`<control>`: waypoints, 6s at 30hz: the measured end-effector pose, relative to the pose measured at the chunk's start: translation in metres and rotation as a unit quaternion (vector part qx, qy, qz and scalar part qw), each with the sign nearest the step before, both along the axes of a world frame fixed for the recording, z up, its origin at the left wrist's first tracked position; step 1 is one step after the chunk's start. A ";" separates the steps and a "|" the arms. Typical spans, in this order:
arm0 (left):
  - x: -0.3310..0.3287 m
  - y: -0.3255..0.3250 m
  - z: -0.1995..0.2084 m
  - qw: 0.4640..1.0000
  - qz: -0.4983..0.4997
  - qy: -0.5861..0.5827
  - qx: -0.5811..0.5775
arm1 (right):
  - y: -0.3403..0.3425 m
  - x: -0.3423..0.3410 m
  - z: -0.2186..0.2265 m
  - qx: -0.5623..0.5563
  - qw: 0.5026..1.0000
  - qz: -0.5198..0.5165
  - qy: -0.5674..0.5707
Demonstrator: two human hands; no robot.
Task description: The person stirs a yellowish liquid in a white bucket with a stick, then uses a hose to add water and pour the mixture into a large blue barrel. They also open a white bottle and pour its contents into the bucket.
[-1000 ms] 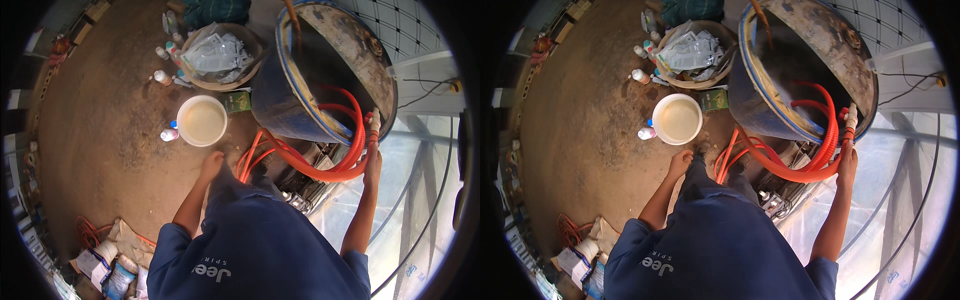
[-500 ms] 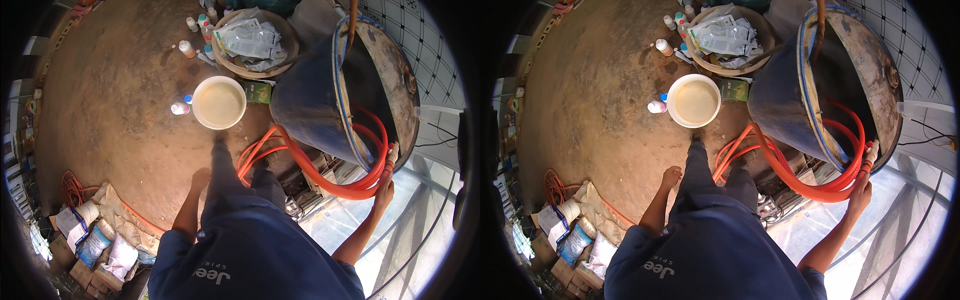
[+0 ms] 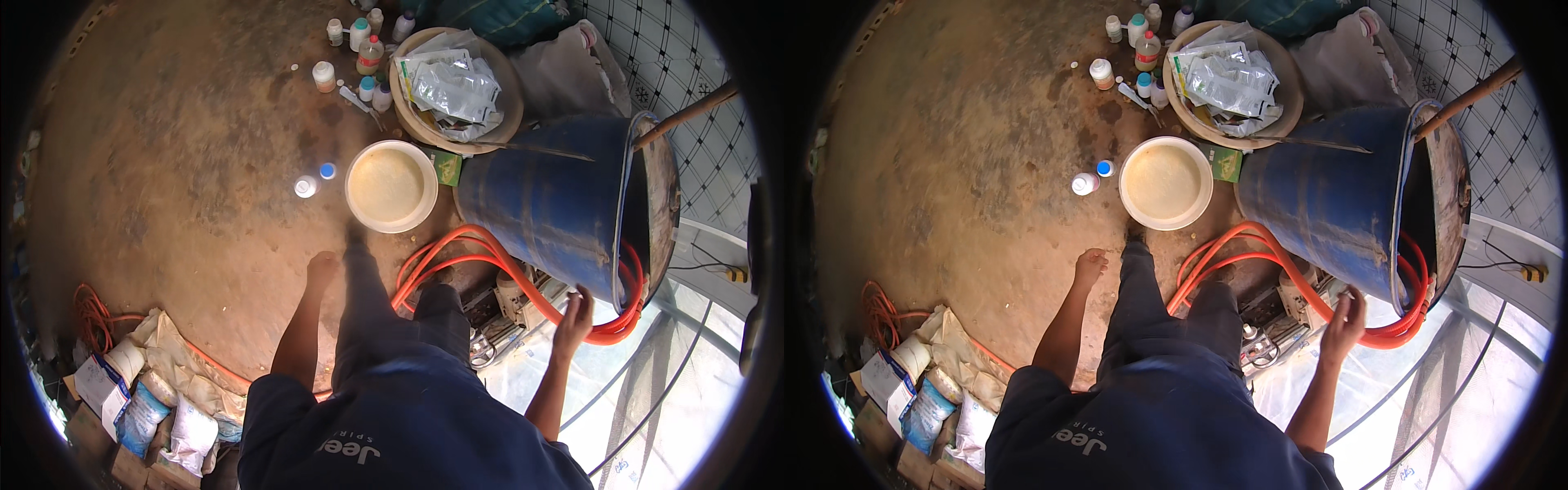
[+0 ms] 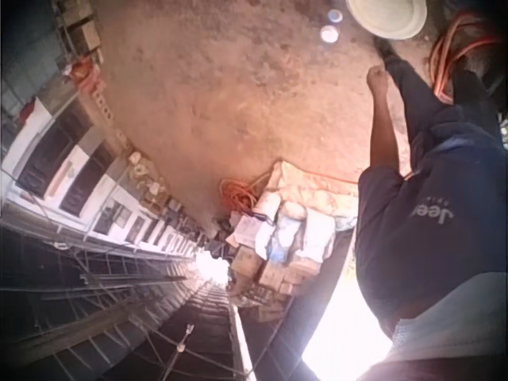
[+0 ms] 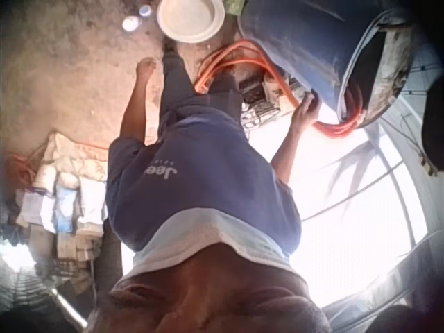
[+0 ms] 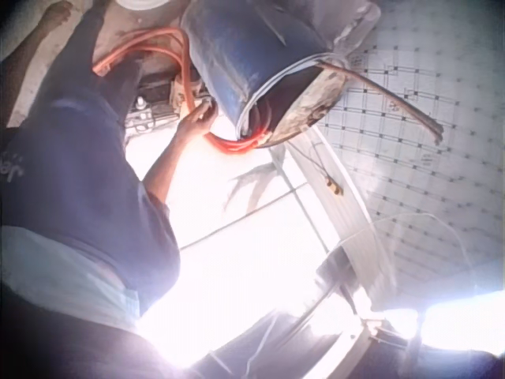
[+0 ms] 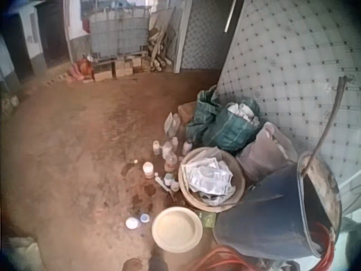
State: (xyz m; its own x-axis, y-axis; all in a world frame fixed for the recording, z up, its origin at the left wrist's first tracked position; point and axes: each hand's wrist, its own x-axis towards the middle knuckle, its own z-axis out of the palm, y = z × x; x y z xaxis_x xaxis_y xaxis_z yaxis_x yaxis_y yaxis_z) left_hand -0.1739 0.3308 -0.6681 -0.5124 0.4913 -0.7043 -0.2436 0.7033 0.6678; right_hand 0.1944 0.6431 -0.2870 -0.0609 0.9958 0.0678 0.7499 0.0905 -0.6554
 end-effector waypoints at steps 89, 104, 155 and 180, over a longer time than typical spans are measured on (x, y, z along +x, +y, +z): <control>0.025 0.251 0.188 0.901 -0.197 0.107 0.371 | 0.031 -0.266 -0.350 -0.675 0.560 -0.248 0.411; 0.093 0.221 0.214 0.922 -0.173 0.053 0.341 | -0.010 -0.200 -0.319 -0.702 0.670 -0.181 0.159; 0.101 0.208 0.202 0.944 -0.046 0.172 0.279 | -0.018 -0.243 -0.339 -0.662 0.746 -0.016 0.075; 0.092 0.193 0.219 0.955 -0.092 0.113 0.259 | -0.039 -0.236 -0.320 -0.715 0.686 -0.075 0.116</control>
